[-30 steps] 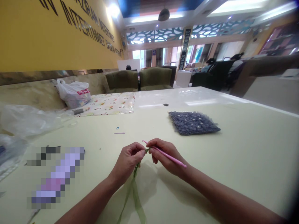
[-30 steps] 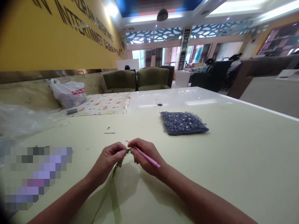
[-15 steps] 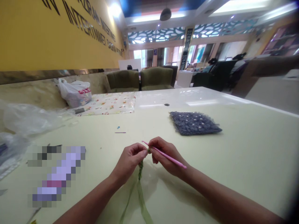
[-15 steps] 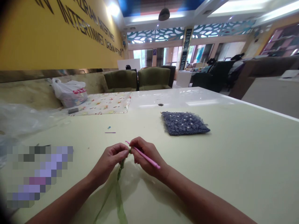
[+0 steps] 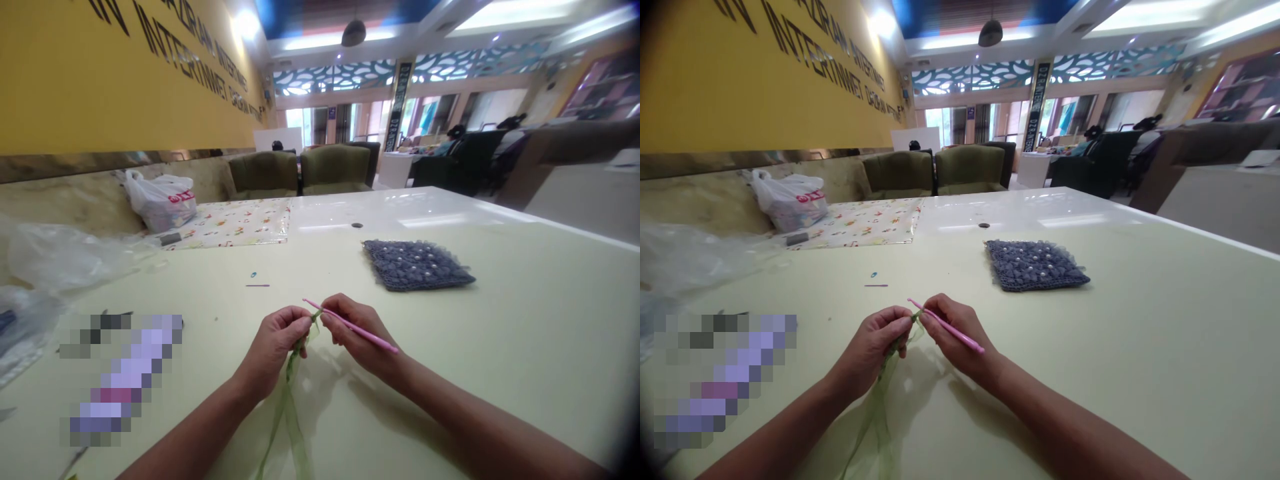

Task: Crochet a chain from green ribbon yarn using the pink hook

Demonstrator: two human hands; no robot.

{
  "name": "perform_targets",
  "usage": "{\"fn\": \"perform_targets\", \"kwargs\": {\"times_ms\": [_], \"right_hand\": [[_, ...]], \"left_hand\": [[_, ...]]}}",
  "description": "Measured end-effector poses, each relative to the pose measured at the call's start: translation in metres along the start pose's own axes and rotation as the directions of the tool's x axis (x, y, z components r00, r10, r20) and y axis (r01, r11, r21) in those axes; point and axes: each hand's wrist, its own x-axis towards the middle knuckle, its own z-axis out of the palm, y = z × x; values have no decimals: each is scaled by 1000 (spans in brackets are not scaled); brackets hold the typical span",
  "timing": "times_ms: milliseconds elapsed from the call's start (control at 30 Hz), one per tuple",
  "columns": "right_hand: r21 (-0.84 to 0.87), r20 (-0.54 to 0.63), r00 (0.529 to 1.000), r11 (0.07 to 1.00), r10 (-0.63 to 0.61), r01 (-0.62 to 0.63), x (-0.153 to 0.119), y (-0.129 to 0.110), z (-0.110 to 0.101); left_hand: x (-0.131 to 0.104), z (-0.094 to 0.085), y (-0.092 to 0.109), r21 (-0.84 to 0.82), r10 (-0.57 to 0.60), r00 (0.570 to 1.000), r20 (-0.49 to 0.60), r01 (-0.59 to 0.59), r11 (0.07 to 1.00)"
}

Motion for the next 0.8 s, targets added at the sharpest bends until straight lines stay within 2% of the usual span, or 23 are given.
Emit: {"fn": "perform_targets", "kwargs": {"times_ms": [400,800], "right_hand": [[199,15,996,976,91,-93,1,-2,1],[299,14,987,941,161,-158,3,1,0]], "left_hand": [[0,1,0,-6,-37,999,2,37,999],[-2,2,0,-20,-32,998,48,33,999]]}}
